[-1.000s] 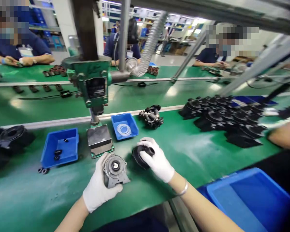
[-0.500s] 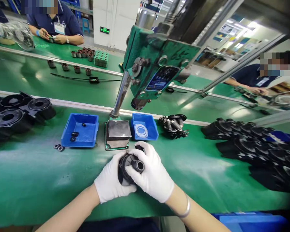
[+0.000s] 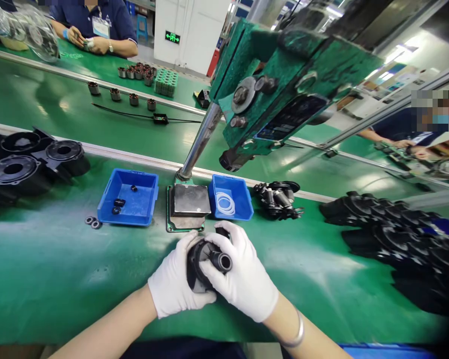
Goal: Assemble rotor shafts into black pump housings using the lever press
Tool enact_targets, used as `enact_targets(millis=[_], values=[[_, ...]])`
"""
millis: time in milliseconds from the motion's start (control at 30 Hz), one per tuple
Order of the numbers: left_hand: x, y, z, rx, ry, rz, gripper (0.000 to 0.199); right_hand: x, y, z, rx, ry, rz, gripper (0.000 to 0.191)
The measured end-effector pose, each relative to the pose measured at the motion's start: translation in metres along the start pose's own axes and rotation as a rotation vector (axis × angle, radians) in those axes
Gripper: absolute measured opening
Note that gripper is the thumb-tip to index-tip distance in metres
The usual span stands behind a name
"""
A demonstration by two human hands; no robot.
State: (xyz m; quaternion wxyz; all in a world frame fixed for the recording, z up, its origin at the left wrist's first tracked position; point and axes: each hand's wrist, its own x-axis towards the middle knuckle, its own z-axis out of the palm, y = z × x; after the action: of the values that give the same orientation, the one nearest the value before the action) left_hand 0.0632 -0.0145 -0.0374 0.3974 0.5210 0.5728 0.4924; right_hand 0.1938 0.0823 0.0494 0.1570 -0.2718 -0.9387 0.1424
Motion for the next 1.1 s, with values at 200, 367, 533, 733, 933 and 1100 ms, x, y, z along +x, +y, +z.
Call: enact_targets(millis=[200,367,533,733,933,1100], values=[[0.001,0.003,0.0,0.001,0.0,0.004,0.118,-0.001,0.0,0.003,0.008,0.019,0.007,0.032],[0.001,0.0,0.001,0.005,0.011,0.038,0.121,-0.001,-0.002,0.005,0.012,0.045,0.027,0.03],[0.002,0.002,0.0,0.034,0.039,0.102,0.115,-0.002,0.0,0.007,0.033,0.07,0.029,0.031],[0.012,0.011,-0.006,0.126,-0.008,0.339,0.086,-0.003,0.0,0.015,0.103,0.121,0.032,0.053],[0.007,0.024,-0.007,0.178,0.052,0.302,0.08,-0.003,0.007,-0.002,0.161,0.005,0.038,0.064],[0.02,0.07,-0.048,0.286,0.178,0.305,0.074,0.022,0.028,-0.09,0.25,0.355,-0.04,0.048]])
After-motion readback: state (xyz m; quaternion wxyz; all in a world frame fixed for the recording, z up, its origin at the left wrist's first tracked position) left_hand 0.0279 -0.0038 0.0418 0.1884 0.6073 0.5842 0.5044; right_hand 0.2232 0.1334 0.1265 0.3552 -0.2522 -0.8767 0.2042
